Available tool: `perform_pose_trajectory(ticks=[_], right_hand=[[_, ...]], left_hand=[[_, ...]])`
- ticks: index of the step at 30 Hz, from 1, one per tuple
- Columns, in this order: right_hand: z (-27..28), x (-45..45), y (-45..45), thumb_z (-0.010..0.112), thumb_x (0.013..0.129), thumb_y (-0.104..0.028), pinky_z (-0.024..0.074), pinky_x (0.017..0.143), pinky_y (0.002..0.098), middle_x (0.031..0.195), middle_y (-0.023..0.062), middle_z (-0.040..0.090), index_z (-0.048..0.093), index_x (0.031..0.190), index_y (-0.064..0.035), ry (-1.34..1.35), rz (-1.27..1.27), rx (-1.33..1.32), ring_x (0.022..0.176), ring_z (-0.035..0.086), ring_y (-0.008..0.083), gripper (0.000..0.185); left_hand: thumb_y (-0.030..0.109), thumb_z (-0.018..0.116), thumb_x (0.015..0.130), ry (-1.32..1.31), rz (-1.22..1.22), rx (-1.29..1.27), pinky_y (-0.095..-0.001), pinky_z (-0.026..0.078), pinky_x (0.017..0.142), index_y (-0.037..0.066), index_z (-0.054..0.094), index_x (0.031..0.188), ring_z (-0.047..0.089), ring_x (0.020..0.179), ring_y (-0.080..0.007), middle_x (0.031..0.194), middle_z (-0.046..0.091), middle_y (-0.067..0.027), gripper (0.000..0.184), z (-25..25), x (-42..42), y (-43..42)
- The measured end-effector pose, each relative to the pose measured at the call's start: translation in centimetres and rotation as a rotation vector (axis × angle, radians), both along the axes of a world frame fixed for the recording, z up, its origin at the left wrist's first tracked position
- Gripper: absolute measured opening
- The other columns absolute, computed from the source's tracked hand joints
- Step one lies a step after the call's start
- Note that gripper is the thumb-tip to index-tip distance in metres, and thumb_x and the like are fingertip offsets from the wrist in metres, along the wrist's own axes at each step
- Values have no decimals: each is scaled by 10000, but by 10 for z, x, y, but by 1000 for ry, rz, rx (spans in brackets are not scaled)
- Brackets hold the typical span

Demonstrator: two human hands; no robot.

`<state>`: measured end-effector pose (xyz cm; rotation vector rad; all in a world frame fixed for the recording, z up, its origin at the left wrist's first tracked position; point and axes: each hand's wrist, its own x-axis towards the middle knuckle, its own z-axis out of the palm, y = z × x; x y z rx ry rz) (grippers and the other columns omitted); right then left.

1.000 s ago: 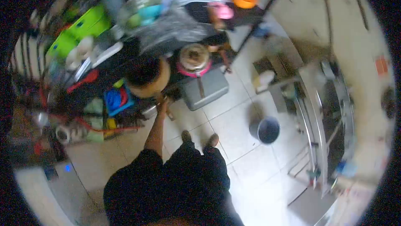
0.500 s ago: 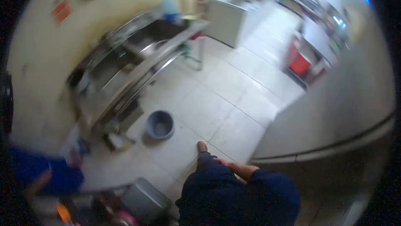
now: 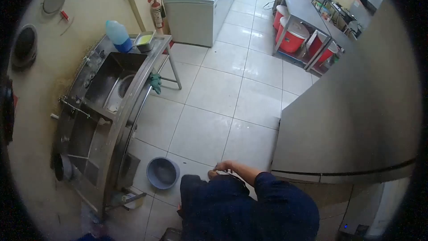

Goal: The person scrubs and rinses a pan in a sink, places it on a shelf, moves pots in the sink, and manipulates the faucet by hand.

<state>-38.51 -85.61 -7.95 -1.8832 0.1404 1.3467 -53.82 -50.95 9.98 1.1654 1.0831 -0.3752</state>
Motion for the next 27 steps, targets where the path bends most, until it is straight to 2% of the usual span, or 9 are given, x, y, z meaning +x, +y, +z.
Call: perform_pose_trajectory(ticks=[3, 8, 9, 11, 12, 13, 16, 19, 27], right_hand=[[11, 40, 40, 500, 877, -415, 460, 908, 449, 1240, 146, 557, 515, 1291, -117, 224, 338, 275, 1129, 536, 276, 510], [141, 144, 63, 462, 925, -409, 427, 955, 392, 1248, 79, 565, 510, 1309, -90, 348, 204, 44, 1151, 503, 208, 501], [125, 158, 57, 462, 925, -409, 427, 955, 392, 1248, 79, 565, 510, 1309, -90, 354, 154, 55, 1151, 503, 208, 501], [120, 184, 56, 459, 932, -396, 368, 1025, 354, 1288, 88, 539, 492, 1322, -67, 194, -73, 383, 1199, 480, 217, 511], [170, 200, 61, 435, 955, -363, 321, 1061, 321, 1308, 92, 521, 499, 1320, -80, 144, -271, 401, 1213, 476, 213, 466], [178, 208, 66, 435, 955, -363, 321, 1061, 321, 1308, 92, 521, 499, 1320, -80, 149, -301, 396, 1213, 476, 213, 466], [210, 241, 81, 442, 972, -336, 290, 1072, 289, 1316, 62, 516, 439, 1351, -55, 198, -908, 654, 1217, 457, 164, 472], [209, 264, 104, 417, 987, -322, 288, 1078, 301, 1344, 65, 490, 387, 1381, -47, 144, -1107, 676, 1243, 435, 160, 481], [209, 427, 158, 414, 978, -401, 312, 1062, 312, 1362, 81, 479, 414, 1379, -79, -120, -817, 379, 1260, 421, 211, 514]], left_hand=[[437, 509, 892, 32, -46, -13, -436, 353, 997, 56, 424, 1322, 467, 1197, -287, 1310, 489, -165, 581, -7, 53, 22], [437, 483, 909, 77, -222, -57, -435, 348, 1002, 63, 424, 1327, 468, 1200, -284, 1312, 492, -163, 564, -19, 189, 72], [437, 477, 912, 84, -270, -56, -435, 347, 1003, 64, 424, 1328, 469, 1201, -284, 1313, 492, -163, 561, -21, 224, 84], [437, 467, 919, 95, -393, -51, -434, 344, 1005, 67, 424, 1330, 469, 1203, -283, 1314, 494, -162, 555, -16, 295, 109], [437, 462, 922, 91, -462, -43, -434, 343, 1006, 69, 424, 1331, 469, 1204, -282, 1314, 494, -162, 552, -11, 334, 119], [437, 456, 926, 72, -527, -48, -434, 342, 1007, 70, 424, 1332, 470, 1204, -282, 1315, 495, -162, 549, -4, 371, 128], [453, 387, 954, -107, -631, -177, -413, 324, 1026, 68, 380, 1363, 454, 1227, -280, 1345, 467, -156, 562, 39, 484, 146], [468, 322, 979, -287, -680, -284, -387, 300, 1048, 63, 340, 1389, 432, 1255, -273, 1372, 442, -156, 576, 93, 579, 152], [447, 318, 987, -319, -597, -238, -380, 309, 1048, 57, 357, 1375, 448, 1245, -260, 1325, 488, -166, 551, 96, 705, 198]])
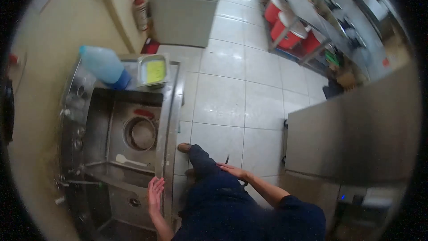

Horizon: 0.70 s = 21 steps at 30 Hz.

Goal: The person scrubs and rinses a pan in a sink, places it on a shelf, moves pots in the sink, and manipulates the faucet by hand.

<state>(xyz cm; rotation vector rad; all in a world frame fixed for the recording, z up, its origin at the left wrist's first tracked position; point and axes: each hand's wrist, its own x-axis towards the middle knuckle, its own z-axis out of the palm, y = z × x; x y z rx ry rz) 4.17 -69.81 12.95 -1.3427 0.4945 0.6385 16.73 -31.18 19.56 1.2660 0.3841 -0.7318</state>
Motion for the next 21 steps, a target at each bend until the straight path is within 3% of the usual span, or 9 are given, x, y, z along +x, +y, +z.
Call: perform_pose_trajectory(ticks=[5, 6, 7, 9, 12, 14, 17, 19, 21], right_hand=[[73, 238, 53, 507, 909, -410, 462, 914, 383, 1139, 136, 634, 571, 1241, -130, -106, 1318, -491, 1013, 620, 278, 438], [30, 263, 49, 546, 893, -279, 490, 861, 387, 1107, 137, 648, 565, 1239, -100, -534, 1375, -335, 973, 639, 262, 390], [73, 302, 96, 516, 909, -269, 520, 778, 396, 975, 170, 674, 580, 1193, -80, -286, 1196, -269, 879, 661, 303, 347], [124, 357, 185, 544, 904, -235, 520, 749, 406, 918, 184, 679, 581, 1150, -22, -621, 1249, -345, 837, 673, 318, 327], [113, 383, 305, 527, 921, -254, 516, 694, 417, 767, 176, 667, 571, 1161, -20, -993, 1373, -346, 723, 668, 330, 338], [99, 381, 393, 515, 942, -239, 491, 812, 332, 1009, 147, 660, 547, 1213, -2, -727, 1476, -72, 924, 633, 194, 362], [38, 325, 523, 458, 974, -257, 462, 882, 303, 1154, 118, 596, 461, 1295, -19, -242, 1244, 352, 1007, 580, 181, 400], [-67, 297, 602, 536, 934, -218, 484, 903, 353, 1115, 142, 585, 400, 1309, -28, 17, 953, 558, 1005, 590, 247, 442], [-126, 291, 662, 580, 904, -204, 489, 892, 369, 1047, 135, 589, 378, 1318, -25, 131, 779, 262, 960, 591, 259, 494]], left_hand=[[376, 338, 997, -30, 433, 113, -384, 360, 1022, 53, 421, 1338, 511, 1182, -241, 1247, 557, -158, 478, 12, -4, 23], [356, 336, 999, -104, 534, 104, -361, 384, 998, 57, 442, 1324, 537, 1150, -228, 1219, 581, -147, 454, 6, -21, 34], [326, 358, 998, -106, 607, 172, -361, 399, 988, 50, 458, 1304, 551, 1129, -230, 1204, 589, -150, 424, 33, -23, 35], [332, 390, 989, 55, 813, 204, -350, 414, 960, 44, 477, 1277, 559, 1109, -218, 1192, 597, -143, 416, 36, -40, 48], [411, 401, 975, 143, 1045, 292, -371, 413, 955, 46, 458, 1281, 567, 1097, -232, 1203, 590, -144, 480, 35, -74, 61], [451, 412, 963, 141, 1171, 307, -359, 416, 948, 56, 462, 1273, 575, 1085, -227, 1192, 597, -138, 505, 24, -90, 67], [448, 420, 961, 207, 1270, 262, -359, 413, 949, 64, 472, 1258, 584, 1070, -227, 1175, 605, -132, 488, 1, -113, 77], [432, 430, 959, 54, 1268, 238, -346, 417, 939, 70, 475, 1251, 585, 1065, -217, 1172, 606, -127, 467, -19, -126, 95], [380, 431, 960, 127, 1228, 181, -338, 424, 924, 55, 490, 1223, 587, 1053, -212, 1161, 611, -127, 423, -38, -121, 130]])
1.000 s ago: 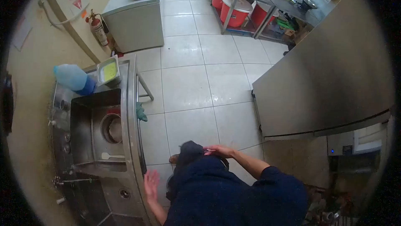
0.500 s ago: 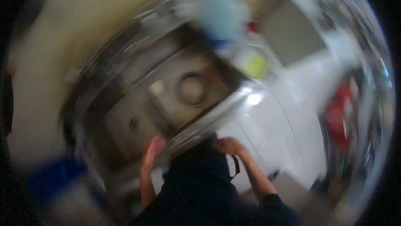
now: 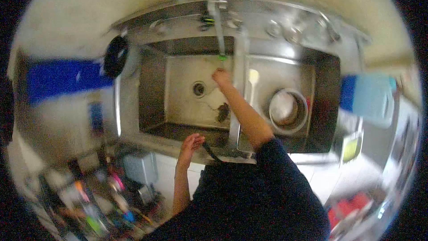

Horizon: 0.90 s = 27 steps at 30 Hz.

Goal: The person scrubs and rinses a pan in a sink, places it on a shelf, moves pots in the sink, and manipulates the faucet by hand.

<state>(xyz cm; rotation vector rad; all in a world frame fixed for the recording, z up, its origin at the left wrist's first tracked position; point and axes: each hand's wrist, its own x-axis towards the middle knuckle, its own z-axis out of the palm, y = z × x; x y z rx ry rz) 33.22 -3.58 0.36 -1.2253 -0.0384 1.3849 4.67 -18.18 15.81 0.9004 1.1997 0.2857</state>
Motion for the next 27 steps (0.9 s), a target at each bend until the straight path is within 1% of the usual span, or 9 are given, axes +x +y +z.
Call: perform_pose_trajectory(ticks=[5, 12, 15, 16, 18, 20, 22, 25, 27], right_hand=[[-65, -1, 42, 576, 906, -258, 460, 916, 360, 1110, 125, 571, 389, 1325, -37, -208, -94, -277, 1021, 564, 248, 509], [-59, -16, 12, 569, 907, -334, 420, 949, 347, 1198, 112, 547, 404, 1334, -54, -489, 196, -279, 1106, 527, 233, 536], [-23, -29, -16, 567, 908, -366, 402, 963, 341, 1236, 106, 536, 410, 1338, -62, -577, 506, -116, 1143, 511, 227, 549], [58, -37, -20, 496, 960, -230, 425, 899, 328, 1119, 110, 584, 509, 1189, -56, -627, 385, -78, 1042, 554, 207, 288], [76, -49, -52, 495, 966, -152, 421, 832, 262, 1005, 24, 564, 525, 1150, -55, -539, 189, 92, 936, 519, 114, 210], [111, -50, -80, 496, 967, -152, 408, 796, 229, 958, -3, 546, 542, 1119, -49, -496, 137, 13, 871, 491, 81, 189], [141, -50, -106, 503, 964, -152, 389, 718, 218, 851, -20, 511, 560, 1085, -40, -617, 81, -98, 785, 452, 69, 174], [139, -45, -150, 487, 968, -153, 364, 667, 217, 806, -17, 493, 564, 1056, -26, -689, -34, -198, 744, 431, 69, 173], [131, -35, -170, 474, 971, -152, 363, 669, 218, 804, -15, 497, 563, 1048, -21, -699, -57, -191, 746, 432, 64, 177]], left_hand=[[316, 458, 954, 81, -121, -40, -324, 440, 906, 45, 503, 1211, 594, 1034, -197, 1139, 620, -123, 377, -7, 14, 70], [362, 472, 945, 77, -161, -27, -346, 445, 913, 29, 453, 1248, 589, 1033, -218, 1145, 607, -135, 450, -72, -30, 168], [384, 533, 911, -33, 284, -54, -396, 455, 915, 22, 453, 1235, 573, 1056, -243, 1078, 600, -145, 492, -100, -53, 252], [399, 567, 890, -131, 485, -131, -425, 458, 919, 26, 449, 1240, 568, 1064, -250, 1050, 598, -149, 525, -102, -54, 296], [439, 642, 817, -384, 877, -217, -508, 449, 938, 42, 336, 1330, 527, 1114, -306, 1165, 520, -203, 717, -67, -63, 384], [454, 696, 743, -439, 914, -40, -592, 418, 952, 77, 164, 1412, 466, 1161, -409, 1299, 380, -260, 934, -32, -49, 422], [453, 733, 653, -702, 1069, -254, -662, 356, 971, 108, 29, 1439, 347, 1221, -522, 1408, 206, -285, 1109, -13, -49, 435], [449, 698, 670, -672, 1310, -144, -688, 338, 962, 120, 111, 1394, 341, 1237, -512, 1377, 267, -313, 989, 24, -43, 439], [421, 691, 691, -606, 1214, -95, -682, 355, 955, 130, 120, 1402, 335, 1246, -505, 1389, 259, -307, 958, 43, -46, 456]])
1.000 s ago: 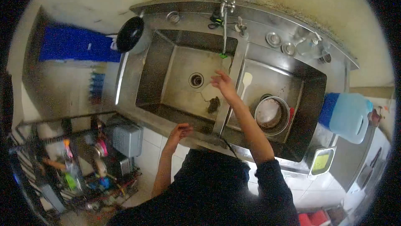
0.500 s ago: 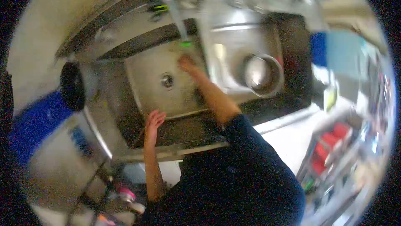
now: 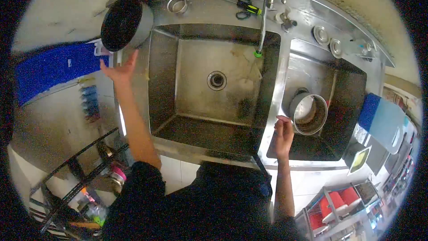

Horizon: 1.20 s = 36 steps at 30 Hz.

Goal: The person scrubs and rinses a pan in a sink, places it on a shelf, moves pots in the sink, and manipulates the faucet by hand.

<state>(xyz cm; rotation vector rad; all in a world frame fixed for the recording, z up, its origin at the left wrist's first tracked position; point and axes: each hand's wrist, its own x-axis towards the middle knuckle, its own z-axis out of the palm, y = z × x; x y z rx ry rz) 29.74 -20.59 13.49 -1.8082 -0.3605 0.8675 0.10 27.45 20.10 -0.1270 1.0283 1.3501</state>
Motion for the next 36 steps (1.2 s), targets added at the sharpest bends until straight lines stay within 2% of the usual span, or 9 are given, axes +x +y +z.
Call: perform_pose_trajectory(ticks=[5, 10, 13, 15, 20, 26, 29, 32, 36], right_hand=[[0, 12, 16, 498, 956, -127, 386, 721, 222, 846, 1, 541, 567, 1054, -43, -173, 53, -18, 794, 462, 66, 145], [6, 16, 36, 510, 949, -104, 418, 733, 246, 859, 12, 555, 564, 1060, -35, -188, -22, 24, 789, 494, 92, 142], [7, 15, 12, 502, 950, -108, 427, 754, 261, 906, 42, 580, 556, 1054, -20, -343, -18, -7, 812, 514, 104, 146], [1, 16, -15, 510, 946, -122, 428, 763, 259, 946, 64, 595, 554, 1035, -12, -430, -42, 20, 828, 522, 111, 148], [45, 6, -63, 528, 943, -151, 453, 799, 278, 1004, 76, 601, 543, 1128, -22, -192, -54, 17, 925, 545, 130, 226], [122, 14, -85, 433, 807, -725, 482, 881, 445, 1391, 221, 354, 22, 1484, -172, 416, 130, 320, 1197, 458, 333, 967], [101, 34, -138, 598, 912, -190, 510, 800, 327, 1234, 73, 506, 314, 1375, -87, 213, -262, 27, 1054, 516, 174, 552], [67, 44, -209, 555, 919, -158, 489, 762, 295, 1073, 59, 577, 456, 1224, -28, 322, -732, 146, 904, 554, 147, 346], [67, 55, -321, 512, 894, -114, 481, 764, 298, 1093, 62, 565, 482, 1207, -32, 189, -900, -18, 920, 543, 151, 325]], left_hand=[[260, 624, 788, 314, -442, 45, -610, 426, 948, 59, 166, 1410, 291, 1285, -490, 1407, 239, -307, 798, -29, -14, 73], [76, 556, 848, -278, -460, -197, -503, 476, 962, -133, 209, 1334, 312, 1274, -486, 1411, 237, -311, 632, -90, -58, 111], [39, 529, 868, -265, -573, 52, -474, 501, 949, -112, 261, 1333, 378, 1243, -456, 1384, 306, -302, 557, -87, -76, 67], [56, 527, 884, 367, -712, 499, -444, 514, 947, -71, 354, 1312, 492, 1168, -384, 1293, 463, -231, 479, -57, -63, -9], [228, 633, 838, 868, -637, 145, -410, 499, 816, 69, 298, 1392, 538, 1036, -256, 1286, 458, -135, 667, -6, -26, -190], [203, 588, 873, 936, -1368, 20, -318, 555, 644, 87, 203, 1447, 574, 955, -230, 1265, 463, -160, 702, 38, 132, -378], [105, 560, 898, 541, -1473, 403, -281, 567, 633, 112, 184, 1461, 602, 884, -187, 1261, 472, -165, 677, 26, 204, -431], [190, 624, 889, 265, -1879, 551, -347, 564, 722, 109, 278, 1390, 555, 1065, -208, 1185, 539, -139, 615, 7, 273, -464], [471, 571, 876, -297, -1771, 1, -482, 451, 930, 129, 174, 1459, 499, 1169, -274, 1324, 449, -152, 784, -132, 325, -486]])
